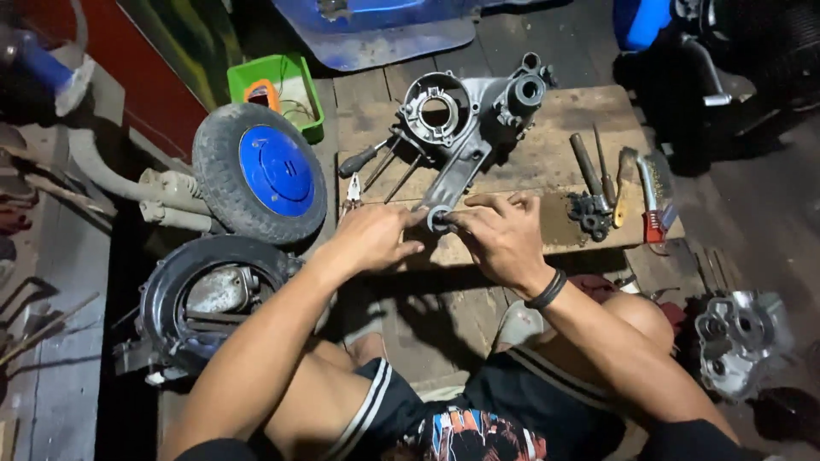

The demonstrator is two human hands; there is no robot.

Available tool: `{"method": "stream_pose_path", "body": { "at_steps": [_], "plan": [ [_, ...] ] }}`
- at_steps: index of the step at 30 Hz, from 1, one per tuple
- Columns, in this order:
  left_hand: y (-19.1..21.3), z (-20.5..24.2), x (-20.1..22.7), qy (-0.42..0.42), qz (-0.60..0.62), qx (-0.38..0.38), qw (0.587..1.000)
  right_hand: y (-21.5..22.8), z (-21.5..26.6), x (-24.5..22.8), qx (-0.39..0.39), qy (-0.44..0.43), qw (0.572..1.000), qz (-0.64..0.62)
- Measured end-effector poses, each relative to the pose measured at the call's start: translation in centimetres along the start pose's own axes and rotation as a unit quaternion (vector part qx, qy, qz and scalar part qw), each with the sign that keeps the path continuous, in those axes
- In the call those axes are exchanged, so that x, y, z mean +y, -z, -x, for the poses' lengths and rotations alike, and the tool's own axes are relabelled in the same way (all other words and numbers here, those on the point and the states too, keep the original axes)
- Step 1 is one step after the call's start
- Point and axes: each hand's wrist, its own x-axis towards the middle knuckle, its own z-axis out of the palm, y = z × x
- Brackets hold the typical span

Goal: The person cleans the inside of a cylindrical metal engine part using a wire brush and a screwdriver. They scrub the interior surface repeatedly and scrape the edges to remove residue.

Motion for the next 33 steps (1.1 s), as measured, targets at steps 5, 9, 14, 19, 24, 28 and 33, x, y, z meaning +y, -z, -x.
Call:
{"method": "stream_pose_path", "body": {
  "at_steps": [5, 9, 14, 19, 24, 28, 33],
  "plan": [
    [1.8, 0.6, 1.1, -0.005, -0.01, 0.008, 1.0, 0.6, -0.7, -1.0, 0.026, 0.021, 0.998, 0.053],
    [1.9, 1.0, 1.5, 0.014, 0.0, -0.006, 1.0, 0.8, -0.5, -1.4, 0.037, 0.029, 0.996, 0.078],
    [1.1, 1.3, 1.4, 0.0, 0.002, -0.008, 1.0, 1.5, 0.1, -2.1, 0.025, 0.019, 0.995, 0.094],
    [1.4, 1.3, 1.4, -0.012, -0.006, 0.005, 1.0, 0.6, 0.3, -1.4, -0.011, 0.005, 0.99, 0.138],
    [0.5, 1.0, 0.4, -0.027, 0.004, 0.02, 0.999, -0.5, 0.1, -0.4, -0.002, 0.014, 0.991, 0.133],
    [0.8, 1.3, 0.6, -0.036, 0.004, 0.012, 0.999, -0.1, -0.7, -1.0, -0.017, 0.001, 0.988, 0.151],
    [2.0, 1.9, 1.5, -0.011, 0.007, 0.004, 1.0, -0.4, -0.3, -0.4, -0.102, -0.022, 0.991, 0.089]
  ]
}}
